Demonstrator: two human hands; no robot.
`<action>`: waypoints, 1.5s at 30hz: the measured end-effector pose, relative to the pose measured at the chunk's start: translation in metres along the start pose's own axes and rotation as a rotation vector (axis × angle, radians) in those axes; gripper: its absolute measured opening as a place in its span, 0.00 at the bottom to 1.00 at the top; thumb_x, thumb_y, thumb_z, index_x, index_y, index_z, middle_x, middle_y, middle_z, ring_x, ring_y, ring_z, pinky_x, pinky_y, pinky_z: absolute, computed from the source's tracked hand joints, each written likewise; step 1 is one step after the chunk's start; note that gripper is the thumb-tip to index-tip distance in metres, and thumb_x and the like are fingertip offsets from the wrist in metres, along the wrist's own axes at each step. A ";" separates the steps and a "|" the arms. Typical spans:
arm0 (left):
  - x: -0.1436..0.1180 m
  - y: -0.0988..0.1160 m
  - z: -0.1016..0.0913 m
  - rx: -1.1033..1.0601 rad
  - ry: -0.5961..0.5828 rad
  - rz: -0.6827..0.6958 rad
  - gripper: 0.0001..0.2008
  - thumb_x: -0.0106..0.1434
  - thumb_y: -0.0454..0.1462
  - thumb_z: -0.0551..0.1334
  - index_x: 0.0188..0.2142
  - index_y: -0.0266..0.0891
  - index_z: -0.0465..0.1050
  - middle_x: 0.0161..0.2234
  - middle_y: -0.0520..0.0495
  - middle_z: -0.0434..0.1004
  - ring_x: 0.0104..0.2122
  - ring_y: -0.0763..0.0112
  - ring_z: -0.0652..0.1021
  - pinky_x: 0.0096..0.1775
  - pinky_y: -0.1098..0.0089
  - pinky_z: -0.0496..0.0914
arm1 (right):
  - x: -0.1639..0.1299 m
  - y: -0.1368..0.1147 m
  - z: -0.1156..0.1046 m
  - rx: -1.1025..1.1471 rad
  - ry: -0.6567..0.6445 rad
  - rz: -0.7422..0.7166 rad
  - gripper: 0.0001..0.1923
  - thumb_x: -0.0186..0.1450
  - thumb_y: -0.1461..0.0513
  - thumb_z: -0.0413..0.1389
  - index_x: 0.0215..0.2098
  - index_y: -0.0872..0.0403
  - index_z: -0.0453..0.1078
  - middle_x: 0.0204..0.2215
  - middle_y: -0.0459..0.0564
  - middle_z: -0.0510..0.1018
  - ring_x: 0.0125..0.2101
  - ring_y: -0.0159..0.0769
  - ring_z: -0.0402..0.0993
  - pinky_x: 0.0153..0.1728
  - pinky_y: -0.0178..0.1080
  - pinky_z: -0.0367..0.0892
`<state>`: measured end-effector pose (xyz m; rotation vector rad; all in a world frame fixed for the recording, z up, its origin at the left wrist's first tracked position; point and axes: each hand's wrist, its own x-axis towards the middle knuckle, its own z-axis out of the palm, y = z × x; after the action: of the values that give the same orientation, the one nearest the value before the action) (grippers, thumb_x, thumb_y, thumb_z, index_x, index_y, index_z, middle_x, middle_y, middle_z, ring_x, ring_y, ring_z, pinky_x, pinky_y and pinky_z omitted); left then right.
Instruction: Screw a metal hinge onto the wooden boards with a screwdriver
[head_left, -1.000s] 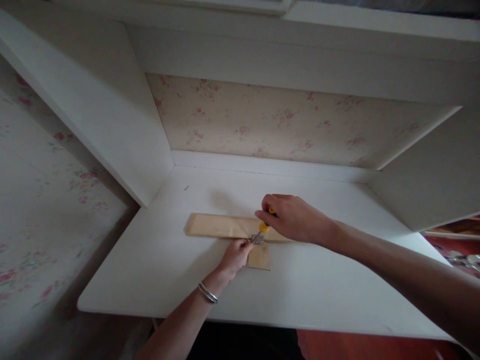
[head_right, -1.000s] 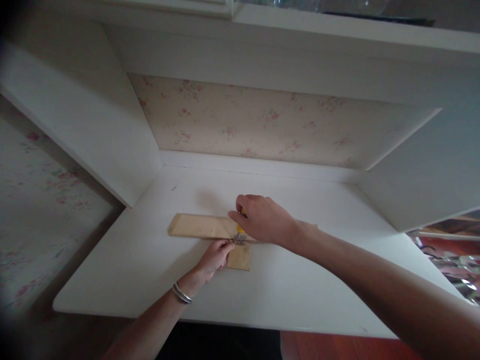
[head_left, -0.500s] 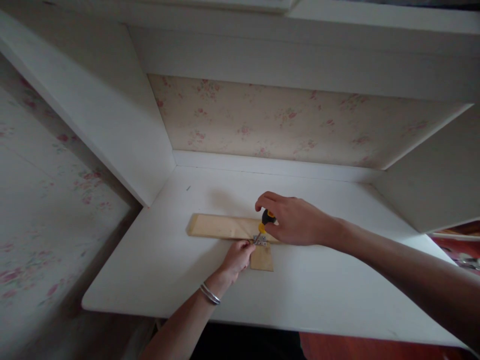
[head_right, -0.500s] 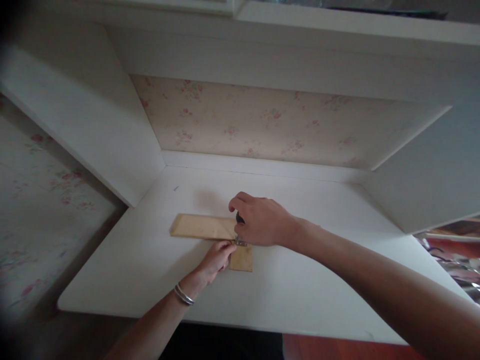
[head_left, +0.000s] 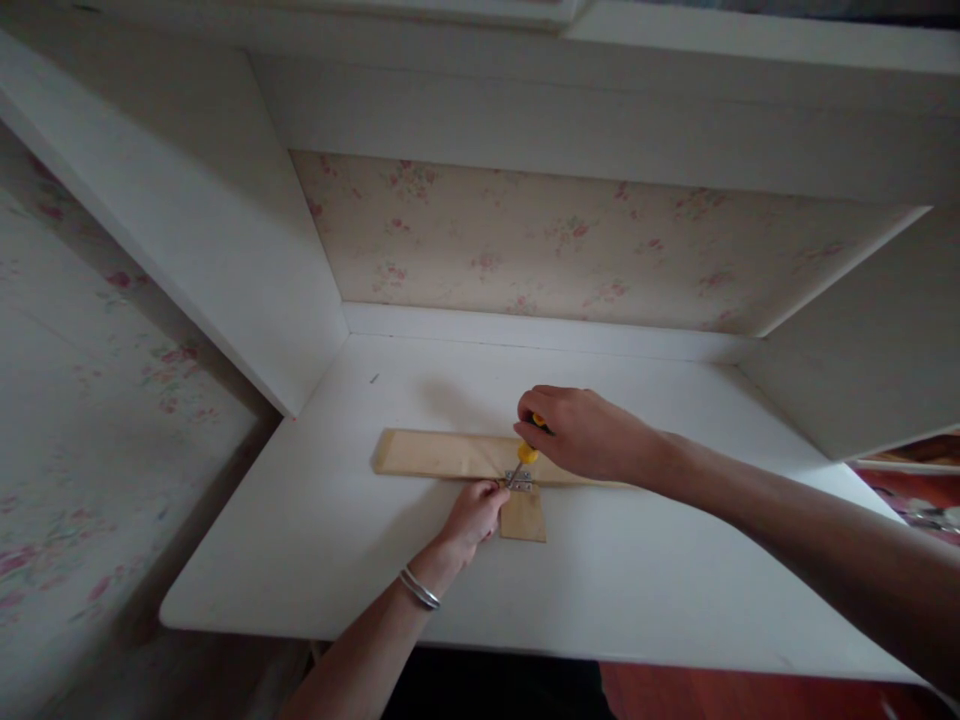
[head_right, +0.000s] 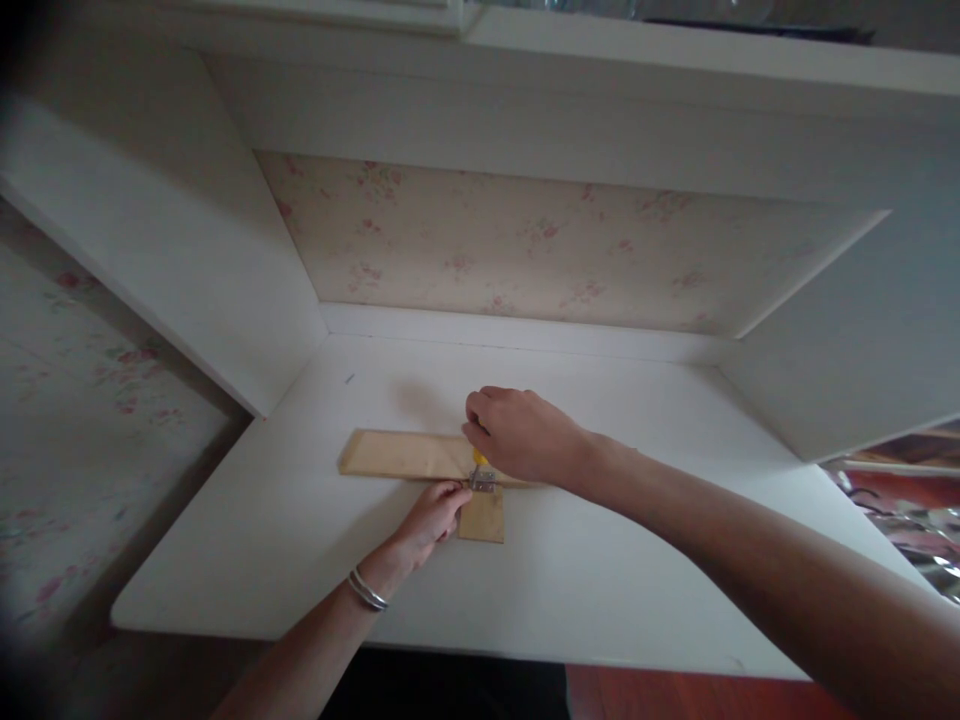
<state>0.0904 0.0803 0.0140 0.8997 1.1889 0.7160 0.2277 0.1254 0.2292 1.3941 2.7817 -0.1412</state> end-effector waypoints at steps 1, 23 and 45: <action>0.000 0.000 0.000 -0.006 -0.002 0.004 0.12 0.57 0.43 0.59 0.24 0.38 0.61 0.14 0.60 0.52 0.11 0.81 0.55 0.16 0.75 0.44 | 0.000 0.000 0.000 -0.001 -0.002 -0.018 0.08 0.66 0.62 0.47 0.39 0.53 0.68 0.38 0.50 0.74 0.31 0.36 0.70 0.30 0.36 0.58; 0.003 -0.005 -0.001 0.046 0.008 0.022 0.13 0.56 0.44 0.59 0.25 0.38 0.63 0.14 0.59 0.52 0.12 0.80 0.54 0.16 0.74 0.44 | 0.002 -0.007 -0.005 -0.074 0.006 0.068 0.18 0.61 0.59 0.51 0.50 0.51 0.66 0.47 0.52 0.70 0.32 0.41 0.73 0.32 0.41 0.63; 0.005 -0.005 0.001 0.043 0.064 0.026 0.12 0.55 0.42 0.59 0.22 0.39 0.58 0.15 0.59 0.50 0.13 0.80 0.53 0.17 0.74 0.43 | 0.000 -0.004 -0.006 -0.043 0.002 0.118 0.12 0.65 0.55 0.49 0.38 0.54 0.68 0.37 0.53 0.74 0.31 0.40 0.72 0.29 0.38 0.60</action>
<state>0.0930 0.0819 0.0080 0.9355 1.2554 0.7475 0.2242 0.1233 0.2352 1.5444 2.6779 -0.0760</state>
